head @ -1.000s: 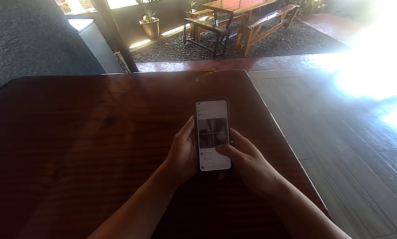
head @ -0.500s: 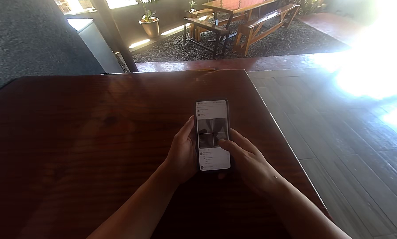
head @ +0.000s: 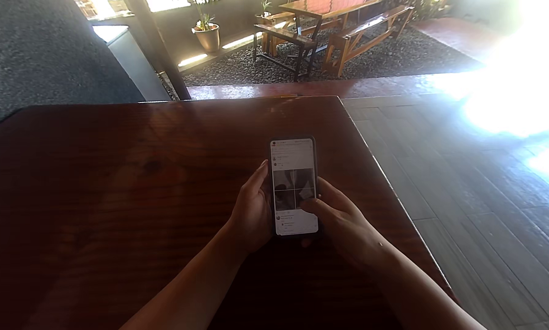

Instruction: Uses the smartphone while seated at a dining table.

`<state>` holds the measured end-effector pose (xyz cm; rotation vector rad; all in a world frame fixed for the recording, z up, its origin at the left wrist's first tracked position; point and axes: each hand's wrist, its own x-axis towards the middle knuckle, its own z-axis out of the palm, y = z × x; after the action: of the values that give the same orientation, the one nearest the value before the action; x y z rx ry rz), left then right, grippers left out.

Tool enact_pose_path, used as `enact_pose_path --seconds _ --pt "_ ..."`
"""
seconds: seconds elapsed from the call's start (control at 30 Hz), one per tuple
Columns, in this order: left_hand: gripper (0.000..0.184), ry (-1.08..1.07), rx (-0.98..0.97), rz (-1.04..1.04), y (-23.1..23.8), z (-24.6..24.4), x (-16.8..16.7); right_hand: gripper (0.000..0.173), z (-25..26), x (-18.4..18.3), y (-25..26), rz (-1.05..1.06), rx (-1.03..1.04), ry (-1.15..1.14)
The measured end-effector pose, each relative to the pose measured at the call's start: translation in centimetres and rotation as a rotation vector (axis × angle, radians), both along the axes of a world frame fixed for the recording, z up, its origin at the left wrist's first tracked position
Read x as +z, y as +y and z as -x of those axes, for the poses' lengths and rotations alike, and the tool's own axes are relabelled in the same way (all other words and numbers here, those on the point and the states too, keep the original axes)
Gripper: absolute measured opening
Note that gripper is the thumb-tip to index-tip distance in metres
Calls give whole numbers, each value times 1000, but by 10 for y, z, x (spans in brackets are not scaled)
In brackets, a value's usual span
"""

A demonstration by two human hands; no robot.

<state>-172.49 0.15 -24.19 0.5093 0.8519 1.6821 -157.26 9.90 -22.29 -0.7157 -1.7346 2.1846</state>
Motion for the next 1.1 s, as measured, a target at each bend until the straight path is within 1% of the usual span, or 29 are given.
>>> enact_pose_path --seconds 0.27,0.33,0.4,0.47,0.6,0.7,0.8,0.87,0.97,1.1 --pt "54 5 11 -23 0 1 0 29 0 0 0 -14 2 5" --pt "51 34 84 -20 -1 0 2 29 0 0 -1 -16 11 7" --pt "44 125 226 11 -1 0 6 30 0 -1 0 -37 36 10" --pt "42 212 319 31 -1 0 7 31 0 -3 0 -64 72 18" --pt "38 301 346 68 -2 -2 8 31 0 -4 0 -100 95 34" --pt "34 330 363 50 -2 -3 9 31 -1 -5 0 -147 111 23" --pt "30 328 428 24 -2 -6 11 29 -1 -6 0 -205 139 18" --pt "30 323 444 16 -1 -7 11 29 -1 -6 1 -216 151 16" --pt "35 299 421 50 -2 -6 8 29 -1 -6 2 -205 154 9" --pt "41 293 433 78 -2 -7 6 30 -1 -4 2 -144 135 0"
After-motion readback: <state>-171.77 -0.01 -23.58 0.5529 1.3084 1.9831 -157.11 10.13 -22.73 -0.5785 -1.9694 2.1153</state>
